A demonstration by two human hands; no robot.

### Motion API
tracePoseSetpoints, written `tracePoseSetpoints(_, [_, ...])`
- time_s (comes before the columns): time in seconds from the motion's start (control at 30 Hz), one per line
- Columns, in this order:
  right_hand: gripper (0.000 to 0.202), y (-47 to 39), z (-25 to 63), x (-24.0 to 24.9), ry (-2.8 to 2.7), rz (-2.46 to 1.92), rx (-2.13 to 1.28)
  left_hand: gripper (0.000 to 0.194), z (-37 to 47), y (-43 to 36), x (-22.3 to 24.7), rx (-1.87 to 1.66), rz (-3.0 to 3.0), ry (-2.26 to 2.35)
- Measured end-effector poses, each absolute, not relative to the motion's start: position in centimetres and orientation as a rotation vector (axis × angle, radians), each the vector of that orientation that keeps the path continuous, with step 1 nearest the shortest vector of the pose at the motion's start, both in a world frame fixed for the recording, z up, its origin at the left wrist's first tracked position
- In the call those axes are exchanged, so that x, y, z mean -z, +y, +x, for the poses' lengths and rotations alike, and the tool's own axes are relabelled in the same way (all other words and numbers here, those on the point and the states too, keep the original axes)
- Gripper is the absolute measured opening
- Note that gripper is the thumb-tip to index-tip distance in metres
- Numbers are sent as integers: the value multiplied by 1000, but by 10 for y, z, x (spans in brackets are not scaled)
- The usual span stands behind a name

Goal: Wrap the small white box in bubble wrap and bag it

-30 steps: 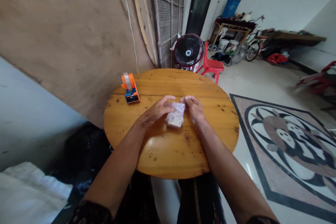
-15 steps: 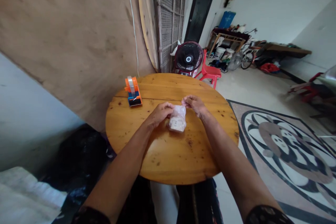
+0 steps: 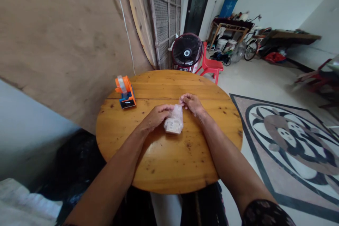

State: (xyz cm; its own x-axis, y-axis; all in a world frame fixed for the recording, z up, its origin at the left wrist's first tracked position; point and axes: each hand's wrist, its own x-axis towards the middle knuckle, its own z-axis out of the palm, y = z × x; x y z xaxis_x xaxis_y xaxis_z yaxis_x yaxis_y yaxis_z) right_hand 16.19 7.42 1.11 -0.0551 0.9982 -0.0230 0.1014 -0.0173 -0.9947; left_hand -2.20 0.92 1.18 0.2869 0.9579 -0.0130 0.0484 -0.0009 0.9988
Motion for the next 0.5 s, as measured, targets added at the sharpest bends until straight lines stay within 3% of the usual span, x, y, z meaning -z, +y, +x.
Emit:
tracePoseSetpoints(0.23, [21, 73, 160, -13, -1297, -1276, -1146, 31, -22, 9, -13, -944, 1369, 1021])
tracePoseSetpoints(0.4, [30, 56, 173, -40, -1354, -1211, -920, 28, -22, 6, -17, -967, 1335, 1065])
tracePoseSetpoints(0.5, [38, 36, 177, -58, -1619, -1136, -1100, 27, -23, 6, -18, -953, 1401, 1052])
